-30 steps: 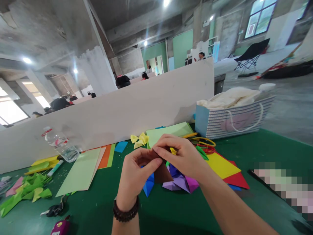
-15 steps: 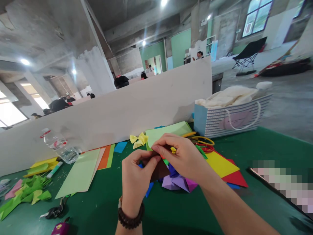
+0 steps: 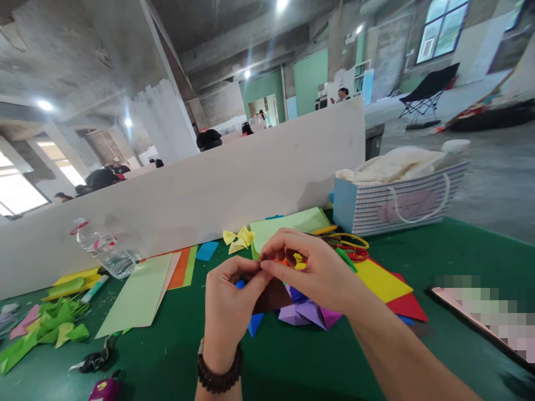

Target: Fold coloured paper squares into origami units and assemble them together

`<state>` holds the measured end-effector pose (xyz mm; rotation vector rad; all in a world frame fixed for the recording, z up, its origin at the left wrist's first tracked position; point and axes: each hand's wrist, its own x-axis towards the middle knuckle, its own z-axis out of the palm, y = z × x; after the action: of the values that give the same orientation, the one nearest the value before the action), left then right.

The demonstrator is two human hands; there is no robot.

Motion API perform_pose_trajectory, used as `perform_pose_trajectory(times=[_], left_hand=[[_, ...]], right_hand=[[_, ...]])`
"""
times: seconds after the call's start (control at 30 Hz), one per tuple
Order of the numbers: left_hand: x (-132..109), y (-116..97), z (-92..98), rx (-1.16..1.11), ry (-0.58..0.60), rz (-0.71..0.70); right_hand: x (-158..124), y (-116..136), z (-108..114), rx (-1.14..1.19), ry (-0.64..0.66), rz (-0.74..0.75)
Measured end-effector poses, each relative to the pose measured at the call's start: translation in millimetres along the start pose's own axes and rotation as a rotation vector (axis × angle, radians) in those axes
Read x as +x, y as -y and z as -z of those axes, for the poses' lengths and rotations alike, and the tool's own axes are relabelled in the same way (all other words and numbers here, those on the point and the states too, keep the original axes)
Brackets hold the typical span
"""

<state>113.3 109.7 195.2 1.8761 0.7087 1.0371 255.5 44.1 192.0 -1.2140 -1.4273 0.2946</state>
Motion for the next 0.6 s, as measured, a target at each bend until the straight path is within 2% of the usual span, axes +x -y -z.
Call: perform_pose_trajectory(times=[0.17,0.4,0.6], left_hand=[[0.8,-1.8,0.3,-0.014,0.034,0.011],[4.2,2.2,3.1,-0.085,0.104,0.063],[4.2,6.5,5.0,-0.061,0.125,0.054]], right_hand=[[0.5,-0.3,-0.5,0.054,-0.011,0.016],[1.2,-1.6,3.7,0.080,0.015,-0.049],[-0.3,-2.4,4.9,0.051,0.012,-0.018]])
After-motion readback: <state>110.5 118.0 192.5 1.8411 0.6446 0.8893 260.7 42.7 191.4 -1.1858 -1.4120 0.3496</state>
